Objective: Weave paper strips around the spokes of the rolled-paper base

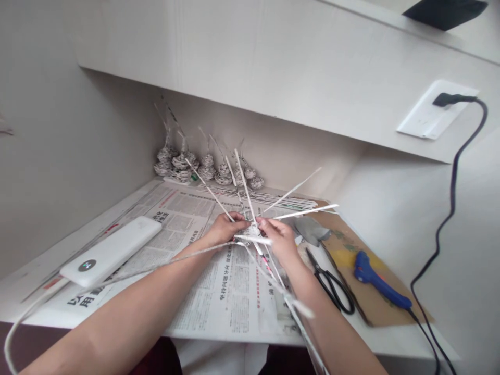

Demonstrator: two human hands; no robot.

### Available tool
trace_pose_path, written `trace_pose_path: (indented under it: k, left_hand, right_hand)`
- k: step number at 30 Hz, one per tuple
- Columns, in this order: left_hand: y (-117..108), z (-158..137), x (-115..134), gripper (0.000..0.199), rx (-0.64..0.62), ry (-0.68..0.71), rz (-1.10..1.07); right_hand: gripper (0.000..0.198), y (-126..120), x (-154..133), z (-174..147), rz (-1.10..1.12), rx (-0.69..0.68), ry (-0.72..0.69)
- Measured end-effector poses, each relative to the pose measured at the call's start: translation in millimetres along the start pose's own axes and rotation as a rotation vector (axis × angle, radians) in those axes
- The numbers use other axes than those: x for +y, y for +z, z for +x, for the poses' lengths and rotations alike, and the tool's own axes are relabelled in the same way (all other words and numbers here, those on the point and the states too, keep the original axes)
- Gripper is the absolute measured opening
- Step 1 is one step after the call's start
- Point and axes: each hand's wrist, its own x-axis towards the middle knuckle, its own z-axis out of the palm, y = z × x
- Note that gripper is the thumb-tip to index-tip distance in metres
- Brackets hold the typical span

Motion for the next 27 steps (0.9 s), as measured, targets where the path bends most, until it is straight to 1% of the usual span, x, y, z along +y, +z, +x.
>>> trace_pose_path:
  k: [2, 4, 8, 9, 11, 14, 17, 19, 21, 24, 27]
  left_hand:
    - [-2, 2, 2, 0.033, 0.004, -0.012, -0.053]
    - [-5, 4, 4, 0.033, -0.002, -0.011, -0.131]
    - [-9, 7, 10, 0.034, -0.002, -0.021, -0.248]
    - [-9, 8, 11, 0.035, 0.007, -0.031, -0.265]
    - [-9, 8, 12, 0.035, 0.022, -0.036, -0.304]
    - [-8, 8, 12, 0.032, 0.077, 0.002, -0.364]
    - [-8, 9, 12, 0.029, 0.145, 0.026, -0.364]
    - [-11, 11, 12, 0.029, 0.137, 0.026, -0.342]
    - [-13, 13, 12, 0.031, 0.113, 0.019, -0.329]
    - [-15, 15, 10, 0.034, 0.125, 0.009, -0.302]
    - [-12, 14, 8, 0.033, 0.152, 0.027, -0.269]
  right_hand:
    - [0.038, -4, 1, 2, 0.143, -0.075, 0.126]
    - [0.039, -6, 1, 2, 0.242, -0.155, 0.203]
    - [0.033, -5, -1, -2, 0.250, -0.242, 0.319]
    - [0.032, -4, -1, -3, 0.249, -0.254, 0.333]
    - [0.030, -2, -3, -5, 0.276, -0.272, 0.318]
    - [0.030, 0, -6, -5, 0.339, -0.305, 0.285]
    - [0.030, -3, -6, -4, 0.378, -0.387, 0.326]
    - [0.029, -4, -7, -4, 0.424, -0.415, 0.337]
    - [0.027, -6, -9, -3, 0.501, -0.389, 0.314]
    - [0.024, -6, -13, -2, 0.606, -0.277, 0.239]
    - [0.024, -4, -11, -1, 0.553, -0.176, 0.162]
